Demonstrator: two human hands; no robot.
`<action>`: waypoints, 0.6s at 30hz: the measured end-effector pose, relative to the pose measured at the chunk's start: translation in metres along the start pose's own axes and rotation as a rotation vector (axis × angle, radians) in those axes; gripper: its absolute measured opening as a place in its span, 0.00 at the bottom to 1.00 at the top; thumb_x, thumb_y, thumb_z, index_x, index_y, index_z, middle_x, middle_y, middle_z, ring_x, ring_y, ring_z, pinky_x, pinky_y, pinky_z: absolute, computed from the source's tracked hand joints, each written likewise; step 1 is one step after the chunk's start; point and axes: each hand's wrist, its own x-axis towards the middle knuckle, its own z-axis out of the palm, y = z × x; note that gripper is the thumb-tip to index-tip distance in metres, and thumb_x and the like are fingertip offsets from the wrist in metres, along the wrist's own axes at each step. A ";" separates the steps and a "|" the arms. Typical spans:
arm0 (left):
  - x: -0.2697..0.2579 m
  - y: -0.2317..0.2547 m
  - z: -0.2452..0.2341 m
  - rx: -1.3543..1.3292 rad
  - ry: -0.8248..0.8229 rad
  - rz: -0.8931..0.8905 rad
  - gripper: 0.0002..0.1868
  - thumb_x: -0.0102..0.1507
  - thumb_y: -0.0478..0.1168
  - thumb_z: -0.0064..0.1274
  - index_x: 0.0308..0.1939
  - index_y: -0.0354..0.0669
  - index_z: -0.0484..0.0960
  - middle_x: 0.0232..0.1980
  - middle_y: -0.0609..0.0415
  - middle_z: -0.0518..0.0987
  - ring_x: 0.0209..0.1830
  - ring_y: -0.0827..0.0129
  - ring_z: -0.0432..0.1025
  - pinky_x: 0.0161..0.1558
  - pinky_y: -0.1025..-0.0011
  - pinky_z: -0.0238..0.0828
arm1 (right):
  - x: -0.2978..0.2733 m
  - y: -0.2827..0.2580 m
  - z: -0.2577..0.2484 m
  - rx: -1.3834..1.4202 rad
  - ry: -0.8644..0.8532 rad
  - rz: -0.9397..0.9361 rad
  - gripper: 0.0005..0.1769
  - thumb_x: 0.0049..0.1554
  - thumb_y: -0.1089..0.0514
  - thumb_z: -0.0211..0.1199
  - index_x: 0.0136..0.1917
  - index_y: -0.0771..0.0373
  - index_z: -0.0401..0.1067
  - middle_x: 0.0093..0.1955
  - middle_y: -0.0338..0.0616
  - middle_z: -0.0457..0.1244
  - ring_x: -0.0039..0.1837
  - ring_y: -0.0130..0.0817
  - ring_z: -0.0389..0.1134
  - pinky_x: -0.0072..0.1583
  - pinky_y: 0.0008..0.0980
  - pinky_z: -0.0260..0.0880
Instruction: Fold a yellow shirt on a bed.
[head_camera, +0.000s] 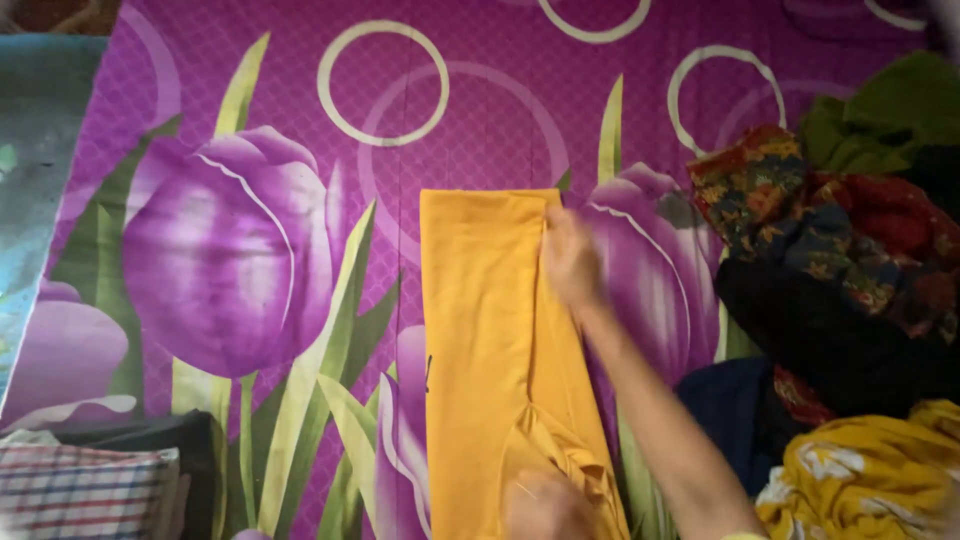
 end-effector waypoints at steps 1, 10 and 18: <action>0.041 -0.025 -0.011 0.002 0.027 0.007 0.21 0.62 0.47 0.50 0.59 0.51 0.79 0.68 0.49 0.71 0.73 0.48 0.60 0.71 0.42 0.47 | -0.027 -0.010 0.005 -0.002 -0.001 -0.001 0.16 0.62 0.67 0.57 0.63 0.68 0.70 0.58 0.55 0.68 0.60 0.48 0.70 0.62 0.40 0.71; 0.152 -0.025 -0.030 0.091 0.005 -0.001 0.33 0.64 0.58 0.47 0.70 0.48 0.71 0.77 0.46 0.60 0.79 0.45 0.46 0.72 0.38 0.31 | -0.058 -0.045 0.022 -0.210 -0.665 -0.386 0.35 0.62 0.41 0.53 0.77 0.59 0.59 0.81 0.52 0.51 0.82 0.49 0.48 0.77 0.60 0.39; 0.202 -0.044 -0.025 0.149 -0.156 -0.186 0.25 0.67 0.54 0.45 0.66 0.51 0.72 0.75 0.54 0.64 0.82 0.53 0.49 0.79 0.43 0.34 | -0.071 -0.038 0.052 -0.105 -0.764 -0.266 0.35 0.66 0.41 0.46 0.81 0.57 0.55 0.85 0.47 0.47 0.86 0.46 0.41 0.80 0.53 0.37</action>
